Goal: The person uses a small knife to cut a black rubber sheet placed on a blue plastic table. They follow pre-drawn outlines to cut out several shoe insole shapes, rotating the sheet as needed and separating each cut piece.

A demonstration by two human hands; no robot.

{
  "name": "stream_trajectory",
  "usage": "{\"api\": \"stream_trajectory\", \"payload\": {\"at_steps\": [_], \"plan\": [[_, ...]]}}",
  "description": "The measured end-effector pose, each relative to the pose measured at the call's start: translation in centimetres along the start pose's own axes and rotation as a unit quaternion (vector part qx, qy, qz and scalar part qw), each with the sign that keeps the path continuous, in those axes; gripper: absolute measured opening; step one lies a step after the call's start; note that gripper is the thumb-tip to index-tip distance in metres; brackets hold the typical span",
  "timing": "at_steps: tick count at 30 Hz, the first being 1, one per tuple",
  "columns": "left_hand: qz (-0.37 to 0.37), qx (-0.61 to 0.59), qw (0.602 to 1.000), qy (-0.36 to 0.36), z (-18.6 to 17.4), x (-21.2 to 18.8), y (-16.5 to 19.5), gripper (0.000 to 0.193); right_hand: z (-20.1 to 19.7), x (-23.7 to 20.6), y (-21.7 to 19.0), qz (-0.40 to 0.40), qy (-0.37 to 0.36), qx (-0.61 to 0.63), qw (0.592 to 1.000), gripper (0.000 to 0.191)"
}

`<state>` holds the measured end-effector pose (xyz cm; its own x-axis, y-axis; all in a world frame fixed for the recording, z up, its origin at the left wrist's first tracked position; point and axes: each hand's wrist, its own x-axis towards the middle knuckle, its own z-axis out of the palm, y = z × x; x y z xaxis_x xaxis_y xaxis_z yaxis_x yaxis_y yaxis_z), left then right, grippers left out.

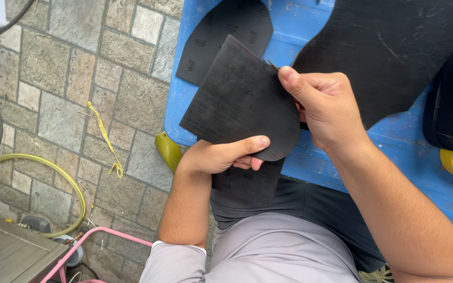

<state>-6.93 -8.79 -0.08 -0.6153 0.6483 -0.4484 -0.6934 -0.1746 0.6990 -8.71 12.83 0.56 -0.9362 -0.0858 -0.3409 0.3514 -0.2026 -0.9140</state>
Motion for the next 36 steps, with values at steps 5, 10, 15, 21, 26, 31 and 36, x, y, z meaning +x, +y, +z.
{"api": "stream_trajectory", "payload": {"at_steps": [5,10,15,21,26,31,36], "plan": [[0.006,0.053,0.998,0.022,0.1,-0.2,0.1,0.018,-0.2,0.2,0.0,0.016,-0.022,0.030,0.999,0.045],[0.023,0.088,0.995,0.028,0.1,-0.2,-0.1,0.019,-0.9,1.0,0.1,0.065,-0.031,0.041,0.997,0.043],[-0.021,0.005,0.998,0.060,-0.3,0.0,-0.7,0.010,-1.4,1.0,0.0,0.075,-0.032,0.030,0.996,0.043],[-0.009,-0.038,0.998,0.051,-0.2,0.0,-0.4,0.012,-0.9,0.3,0.7,0.044,-0.014,0.051,0.998,0.042],[0.034,0.113,0.976,0.185,2.3,-0.4,-1.1,0.016,-0.9,0.2,1.1,0.030,-0.003,0.031,0.999,0.044],[0.285,0.022,0.929,0.234,2.1,1.1,-2.4,0.020,-1.5,0.4,0.6,0.070,-0.061,0.086,0.992,0.042],[0.299,0.091,0.924,0.222,1.4,0.9,-3.1,0.018,-1.1,0.5,0.6,0.080,-0.048,0.092,0.991,0.041]]}}
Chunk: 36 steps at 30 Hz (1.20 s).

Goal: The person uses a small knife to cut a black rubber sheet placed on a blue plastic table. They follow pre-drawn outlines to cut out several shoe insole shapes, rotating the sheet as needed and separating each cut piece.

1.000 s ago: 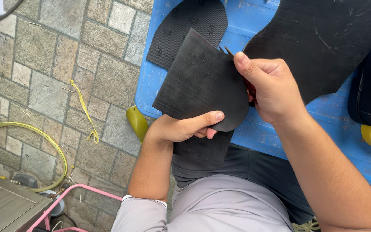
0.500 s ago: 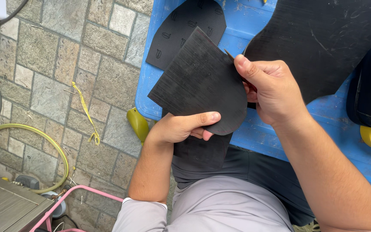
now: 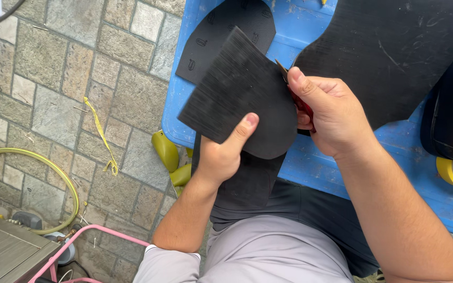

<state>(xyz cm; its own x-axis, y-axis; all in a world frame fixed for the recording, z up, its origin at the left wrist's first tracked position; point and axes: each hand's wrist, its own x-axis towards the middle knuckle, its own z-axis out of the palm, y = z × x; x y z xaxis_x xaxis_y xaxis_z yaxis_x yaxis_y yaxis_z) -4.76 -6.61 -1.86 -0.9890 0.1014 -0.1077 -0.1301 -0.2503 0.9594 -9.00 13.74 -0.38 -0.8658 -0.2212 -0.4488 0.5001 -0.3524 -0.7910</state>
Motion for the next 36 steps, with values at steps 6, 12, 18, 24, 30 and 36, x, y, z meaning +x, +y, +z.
{"api": "stream_trajectory", "payload": {"at_steps": [6,12,18,24,30,36], "plan": [[0.030,0.058,0.998,-0.012,0.1,-0.2,-0.2,0.017,0.8,-0.2,0.2,-0.031,0.021,0.007,0.999,0.038],[-0.019,-0.063,0.998,-0.016,-0.2,0.1,0.1,0.024,1.3,-0.4,0.5,-0.039,0.042,0.008,0.998,0.034],[-0.086,-0.159,0.983,-0.018,-0.6,1.0,0.7,0.031,1.2,-0.4,0.9,-0.063,0.044,0.001,0.997,0.038],[-0.072,0.049,0.996,-0.021,0.0,0.3,1.2,0.026,1.0,-0.7,0.6,-0.066,0.042,0.009,0.997,0.037],[0.007,0.037,0.997,-0.063,-0.2,0.4,1.3,0.028,1.0,-0.3,-0.1,-0.022,0.046,0.032,0.998,0.032],[-0.080,-0.142,0.985,-0.053,-0.9,0.8,1.2,0.034,1.5,-0.3,0.4,-0.043,0.048,0.026,0.998,0.035]]}}
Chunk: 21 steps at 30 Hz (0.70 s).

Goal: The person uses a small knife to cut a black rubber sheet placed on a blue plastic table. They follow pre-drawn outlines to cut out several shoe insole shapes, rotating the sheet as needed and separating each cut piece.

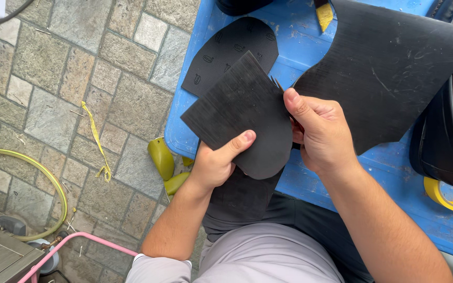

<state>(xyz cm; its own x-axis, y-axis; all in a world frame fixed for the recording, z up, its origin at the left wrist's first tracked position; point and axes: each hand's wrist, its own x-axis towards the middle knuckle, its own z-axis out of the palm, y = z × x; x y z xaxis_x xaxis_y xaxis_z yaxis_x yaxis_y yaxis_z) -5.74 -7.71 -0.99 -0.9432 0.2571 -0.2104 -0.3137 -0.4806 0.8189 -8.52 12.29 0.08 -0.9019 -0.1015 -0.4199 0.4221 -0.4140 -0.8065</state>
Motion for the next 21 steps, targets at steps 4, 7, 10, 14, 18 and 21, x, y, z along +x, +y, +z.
{"api": "stream_trajectory", "payload": {"at_steps": [4,7,10,14,18,21], "plan": [[-0.100,-0.126,0.987,0.019,-1.1,0.6,0.3,0.037,0.3,0.1,0.4,-0.018,-0.010,0.000,1.000,0.039],[-0.144,-0.144,0.979,0.022,-2.0,0.9,0.5,0.036,0.8,0.1,0.5,-0.028,-0.001,0.000,1.000,0.040],[-0.120,-0.093,0.988,0.002,-1.8,0.9,0.1,0.033,1.5,-0.1,0.7,-0.012,0.044,-0.008,0.999,0.037],[-0.084,0.134,0.986,0.053,-0.9,0.6,-0.1,0.032,1.0,0.5,0.5,-0.032,0.000,0.001,0.999,0.040],[0.073,0.168,0.982,-0.035,-0.6,0.5,0.2,0.038,-0.5,0.9,0.3,0.030,-0.009,0.022,0.999,0.035],[0.017,0.083,0.996,-0.030,-0.7,0.7,0.2,0.038,-0.8,1.0,0.5,0.015,-0.019,0.014,1.000,0.036]]}}
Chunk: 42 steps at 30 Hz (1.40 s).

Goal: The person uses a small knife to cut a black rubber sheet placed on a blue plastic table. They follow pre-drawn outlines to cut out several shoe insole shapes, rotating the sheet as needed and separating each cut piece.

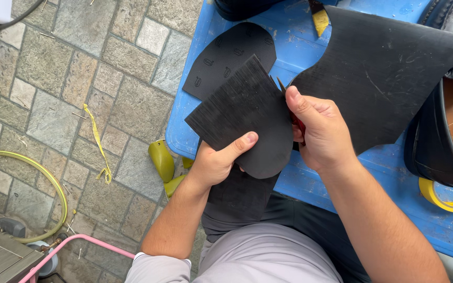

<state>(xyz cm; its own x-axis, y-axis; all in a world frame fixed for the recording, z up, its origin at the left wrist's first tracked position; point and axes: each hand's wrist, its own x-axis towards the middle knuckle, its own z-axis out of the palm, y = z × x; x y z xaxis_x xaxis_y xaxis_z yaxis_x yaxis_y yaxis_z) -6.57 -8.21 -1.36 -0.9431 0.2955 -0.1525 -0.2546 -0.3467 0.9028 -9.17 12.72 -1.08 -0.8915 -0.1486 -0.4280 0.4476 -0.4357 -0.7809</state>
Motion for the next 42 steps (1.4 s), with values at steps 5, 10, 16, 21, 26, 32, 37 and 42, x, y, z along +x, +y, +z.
{"api": "stream_trajectory", "payload": {"at_steps": [5,10,16,21,26,32,37,42], "plan": [[-0.152,-0.218,0.964,-0.003,-1.4,0.4,0.3,0.036,0.5,-0.2,0.4,-0.015,0.002,-0.014,1.000,0.037],[-0.198,-0.287,0.937,-0.031,-2.2,1.2,0.7,0.036,0.7,-0.1,0.4,-0.045,-0.029,-0.007,0.999,0.045],[-0.048,-0.145,0.988,0.013,-0.5,-0.1,-0.8,0.037,0.4,-0.7,0.3,-0.012,-0.024,-0.007,1.000,0.039],[-0.076,-0.106,0.991,0.017,-1.0,-0.4,-1.1,0.033,0.3,-0.6,0.2,-0.008,-0.028,0.028,0.999,0.037],[-0.064,-0.068,0.995,0.018,-0.6,-0.5,-0.4,0.023,0.9,-0.6,0.5,-0.012,0.017,0.023,1.000,0.034],[-0.268,-0.304,0.914,0.000,-3.2,1.2,2.2,0.027,1.6,-0.8,0.5,-0.069,0.002,-0.085,0.994,0.036],[-0.226,-0.041,0.973,0.011,-2.6,0.2,4.0,0.026,2.4,-1.3,1.2,-0.108,0.030,-0.122,0.986,0.034],[0.000,0.196,0.981,0.003,-0.6,-2.1,6.4,0.040,3.0,-1.5,1.9,-0.165,0.012,-0.147,0.975,0.035]]}}
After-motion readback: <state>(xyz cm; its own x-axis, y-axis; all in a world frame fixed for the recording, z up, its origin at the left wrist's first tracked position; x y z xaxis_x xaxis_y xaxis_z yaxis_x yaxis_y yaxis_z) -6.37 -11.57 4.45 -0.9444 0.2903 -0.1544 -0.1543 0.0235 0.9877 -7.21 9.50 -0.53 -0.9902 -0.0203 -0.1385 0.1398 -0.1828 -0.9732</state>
